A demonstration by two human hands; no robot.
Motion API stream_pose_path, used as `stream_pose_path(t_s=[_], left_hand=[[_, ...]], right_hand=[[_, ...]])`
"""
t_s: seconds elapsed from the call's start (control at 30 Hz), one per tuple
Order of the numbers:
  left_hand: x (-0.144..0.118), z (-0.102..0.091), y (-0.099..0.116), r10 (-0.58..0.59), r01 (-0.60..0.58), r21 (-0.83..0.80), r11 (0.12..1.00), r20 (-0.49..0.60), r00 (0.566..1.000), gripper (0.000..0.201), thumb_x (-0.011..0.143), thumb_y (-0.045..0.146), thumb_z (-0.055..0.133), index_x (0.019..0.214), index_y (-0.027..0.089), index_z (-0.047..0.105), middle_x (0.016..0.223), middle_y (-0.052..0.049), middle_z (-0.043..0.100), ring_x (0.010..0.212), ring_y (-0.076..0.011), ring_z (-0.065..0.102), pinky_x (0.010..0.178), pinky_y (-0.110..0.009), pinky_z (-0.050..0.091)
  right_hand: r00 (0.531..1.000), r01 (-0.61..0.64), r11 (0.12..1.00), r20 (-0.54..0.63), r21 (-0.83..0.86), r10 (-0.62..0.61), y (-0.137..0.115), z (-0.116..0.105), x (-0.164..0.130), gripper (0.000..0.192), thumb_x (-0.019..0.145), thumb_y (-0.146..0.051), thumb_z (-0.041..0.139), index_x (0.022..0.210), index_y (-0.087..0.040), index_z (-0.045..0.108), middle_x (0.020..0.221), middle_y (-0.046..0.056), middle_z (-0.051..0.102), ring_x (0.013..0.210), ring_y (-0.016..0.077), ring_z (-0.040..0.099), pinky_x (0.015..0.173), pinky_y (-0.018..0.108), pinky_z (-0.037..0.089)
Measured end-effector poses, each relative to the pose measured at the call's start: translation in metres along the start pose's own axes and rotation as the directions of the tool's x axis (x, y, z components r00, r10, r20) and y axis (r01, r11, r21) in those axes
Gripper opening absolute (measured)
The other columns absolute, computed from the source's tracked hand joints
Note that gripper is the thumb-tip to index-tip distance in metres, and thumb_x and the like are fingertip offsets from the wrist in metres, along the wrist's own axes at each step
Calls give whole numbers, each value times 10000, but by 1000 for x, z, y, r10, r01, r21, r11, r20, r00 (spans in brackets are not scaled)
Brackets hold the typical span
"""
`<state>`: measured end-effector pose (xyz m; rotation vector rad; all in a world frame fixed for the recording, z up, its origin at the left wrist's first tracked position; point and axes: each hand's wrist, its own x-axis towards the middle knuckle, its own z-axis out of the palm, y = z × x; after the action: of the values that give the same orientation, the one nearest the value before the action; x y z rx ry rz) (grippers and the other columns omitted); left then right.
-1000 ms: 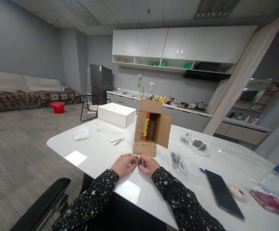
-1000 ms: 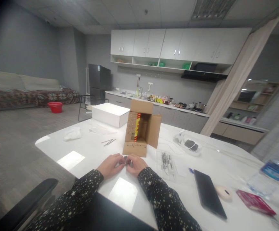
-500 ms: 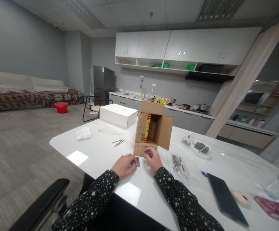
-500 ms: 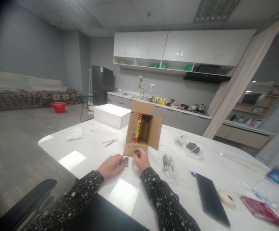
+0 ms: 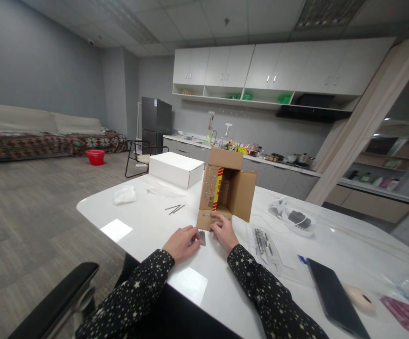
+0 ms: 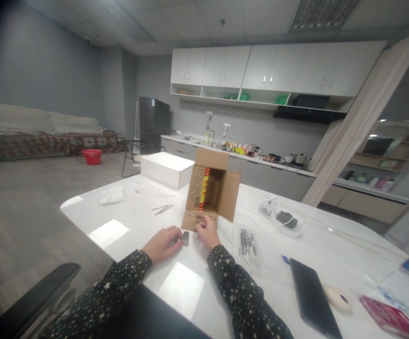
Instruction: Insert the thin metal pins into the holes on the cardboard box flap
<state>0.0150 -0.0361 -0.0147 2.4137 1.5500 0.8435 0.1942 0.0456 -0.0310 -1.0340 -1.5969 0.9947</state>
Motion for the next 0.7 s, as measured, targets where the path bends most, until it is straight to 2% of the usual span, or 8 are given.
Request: stream_pose_path(t_s=[0.2,0.4,0.57,0.7], left_hand=[[0,1,0,-3,3,3,1000,-7,1000,148,825,316,469,836,196,555,790,-4,580,715,-138,539,704,-273,387],[0,-2,2,-19,18,-13,1000,-11,1000,149,823,318,475,833,193,555,783,-8,575,719,-137,539,694,-266,393],[0,-2,0,-20,20,-12,1000,-3,1000,173,827,332,464,839,189,560,786,-13,580,711,-138,536,704,-279,396],[0,-1,-1,-12,12,-19,1000,-17,1000,175,824,332,463,839,189,564,788,-15,576,725,-141,537,721,-281,399]], right_hand=[[1000,2,1000,19,15,-2,3,3,4,459,644,-200,528,1098,-128,538,576,-13,631,382,83,423,365,189,325],[997,-82,979,8,188,82,-4,6,9,398,616,-221,561,1000,-116,560,610,23,658,326,60,370,324,190,270],[983,-175,949,-4,262,183,-11,6,9,336,625,-252,598,939,-133,601,895,111,702,417,95,535,305,176,251],[976,-207,926,3,316,217,-11,5,10,305,632,-249,614,917,-141,630,954,118,696,520,122,606,331,165,292]])
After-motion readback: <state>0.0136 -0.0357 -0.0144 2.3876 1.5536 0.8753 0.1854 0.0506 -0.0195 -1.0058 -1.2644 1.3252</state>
